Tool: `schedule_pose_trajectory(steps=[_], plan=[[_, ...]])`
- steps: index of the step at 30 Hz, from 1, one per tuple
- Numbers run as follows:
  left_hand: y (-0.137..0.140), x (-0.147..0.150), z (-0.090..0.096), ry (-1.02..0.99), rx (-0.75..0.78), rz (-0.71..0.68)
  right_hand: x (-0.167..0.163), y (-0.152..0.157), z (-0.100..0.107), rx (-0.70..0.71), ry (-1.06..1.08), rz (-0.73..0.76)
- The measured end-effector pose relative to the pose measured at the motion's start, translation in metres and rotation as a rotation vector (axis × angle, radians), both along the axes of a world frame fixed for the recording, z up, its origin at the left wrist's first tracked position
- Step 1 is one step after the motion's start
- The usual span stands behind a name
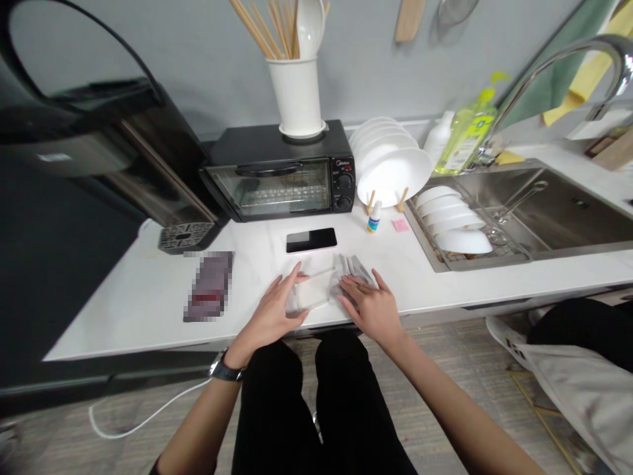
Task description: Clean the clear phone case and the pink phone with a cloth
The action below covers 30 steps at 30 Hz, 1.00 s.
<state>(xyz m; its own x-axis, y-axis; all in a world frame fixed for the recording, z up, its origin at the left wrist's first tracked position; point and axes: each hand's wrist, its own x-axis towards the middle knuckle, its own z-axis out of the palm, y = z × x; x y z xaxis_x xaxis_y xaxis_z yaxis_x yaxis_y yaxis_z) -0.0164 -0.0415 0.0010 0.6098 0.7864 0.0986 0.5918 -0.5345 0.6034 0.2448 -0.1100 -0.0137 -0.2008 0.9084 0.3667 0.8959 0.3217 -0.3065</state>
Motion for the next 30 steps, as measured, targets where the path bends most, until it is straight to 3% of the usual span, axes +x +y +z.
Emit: schedule_pose_trajectory(steps=[4,9,13,17,19,22,26,30], plan=[[0.001,0.0,-0.001,0.005,-0.007,0.001,-0.034,0.015,-0.005,0.027,-0.027,-0.04],[0.001,-0.001,-0.001,0.031,-0.026,-0.029,-0.086,0.009,-0.002,-0.047,0.086,0.183],[-0.001,-0.001,0.0,0.033,0.004,-0.011,-0.061,-0.006,0.003,-0.095,0.143,0.203],[-0.002,0.001,0.001,0.017,0.009,0.005,-0.014,-0.008,0.003,-0.041,0.077,0.03],[-0.001,0.002,0.001,0.021,0.01,0.002,-0.009,-0.001,0.001,-0.002,0.022,-0.059],[0.001,0.002,0.0,0.019,0.008,0.002,-0.033,0.011,-0.001,0.018,0.004,-0.069],[0.004,0.0,-0.002,0.028,-0.018,-0.024,-0.084,0.016,0.0,-0.021,0.082,0.121],[0.002,0.0,0.0,0.055,-0.011,-0.006,-0.081,0.001,0.004,-0.083,0.16,0.206]])
